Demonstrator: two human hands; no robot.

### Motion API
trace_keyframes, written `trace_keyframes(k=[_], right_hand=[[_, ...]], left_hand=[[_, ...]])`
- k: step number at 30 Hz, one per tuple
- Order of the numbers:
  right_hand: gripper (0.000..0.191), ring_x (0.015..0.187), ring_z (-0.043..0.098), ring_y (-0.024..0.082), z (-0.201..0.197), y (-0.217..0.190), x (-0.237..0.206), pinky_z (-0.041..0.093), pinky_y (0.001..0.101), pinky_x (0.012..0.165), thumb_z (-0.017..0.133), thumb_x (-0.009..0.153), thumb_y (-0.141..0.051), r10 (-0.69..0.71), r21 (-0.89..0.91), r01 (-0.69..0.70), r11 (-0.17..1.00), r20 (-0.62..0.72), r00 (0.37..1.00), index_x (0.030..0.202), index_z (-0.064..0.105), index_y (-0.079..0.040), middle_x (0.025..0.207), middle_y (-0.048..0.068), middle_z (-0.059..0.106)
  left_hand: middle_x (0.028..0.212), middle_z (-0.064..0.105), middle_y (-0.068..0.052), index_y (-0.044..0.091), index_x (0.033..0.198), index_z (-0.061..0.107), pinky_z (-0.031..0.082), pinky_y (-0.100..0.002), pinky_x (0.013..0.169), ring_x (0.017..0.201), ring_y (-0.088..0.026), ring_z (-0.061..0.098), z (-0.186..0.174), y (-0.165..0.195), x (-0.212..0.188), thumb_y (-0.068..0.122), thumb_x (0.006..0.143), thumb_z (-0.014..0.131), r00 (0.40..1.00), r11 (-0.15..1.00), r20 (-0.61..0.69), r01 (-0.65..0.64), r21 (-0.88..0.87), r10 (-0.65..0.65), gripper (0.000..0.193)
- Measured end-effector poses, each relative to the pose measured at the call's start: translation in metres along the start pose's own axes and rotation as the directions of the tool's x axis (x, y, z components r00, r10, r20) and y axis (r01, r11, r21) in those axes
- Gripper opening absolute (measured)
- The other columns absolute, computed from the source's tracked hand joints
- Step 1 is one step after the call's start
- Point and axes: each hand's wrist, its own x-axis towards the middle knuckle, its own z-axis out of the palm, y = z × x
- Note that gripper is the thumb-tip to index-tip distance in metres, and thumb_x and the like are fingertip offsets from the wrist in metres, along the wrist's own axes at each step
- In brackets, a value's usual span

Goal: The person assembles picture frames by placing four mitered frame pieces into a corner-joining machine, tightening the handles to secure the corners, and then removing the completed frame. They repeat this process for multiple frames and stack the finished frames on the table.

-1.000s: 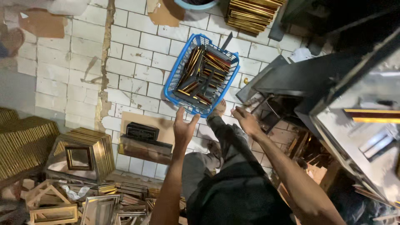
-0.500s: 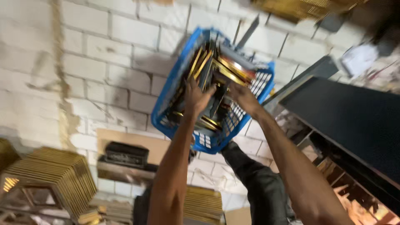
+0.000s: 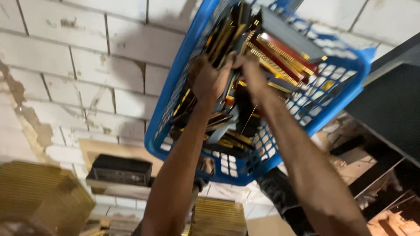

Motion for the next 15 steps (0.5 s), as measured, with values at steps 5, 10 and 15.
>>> trace_keyframes(k=[5,10,15], right_hand=[[0.028,0.095,0.056,0.026,-0.040,0.040,0.033,0.043,0.0431,0.097,0.055,0.074,-0.010,-0.084,0.265,0.009,0.964,0.275,0.958,0.098,0.058,0.005,0.094,0.011,0.062],[0.067,0.102,0.056,0.023,-0.035,0.048,0.019,0.043,0.0438,0.103,0.062,0.070,0.000,0.014,0.253,-0.052,0.966,0.149,0.989,0.134,0.042,-0.006,0.109,0.010,0.056],[0.088,0.115,0.053,0.016,-0.014,0.026,-0.003,0.033,0.0364,0.105,0.059,0.071,0.000,0.040,0.287,-0.082,0.954,0.151,0.988,0.153,0.029,-0.011,0.126,0.006,0.058]], left_hand=[[0.140,0.050,-0.027,-0.006,0.136,0.044,0.034,-0.051,0.113,0.134,-0.043,0.046,0.029,-0.012,0.014,0.069,0.069,0.078,0.995,0.997,0.080,-0.063,-0.047,0.066,0.106],[0.137,0.050,-0.028,-0.009,0.141,0.037,0.036,-0.050,0.111,0.129,-0.044,0.049,0.052,-0.034,0.015,0.066,0.052,0.087,0.965,0.933,-0.127,-0.256,-0.254,0.230,0.126],[0.146,0.039,-0.037,-0.010,0.137,0.046,0.029,-0.057,0.111,0.135,-0.054,0.036,0.063,-0.034,0.016,0.065,0.068,0.095,0.937,0.951,-0.271,-0.270,-0.152,0.222,0.113]])
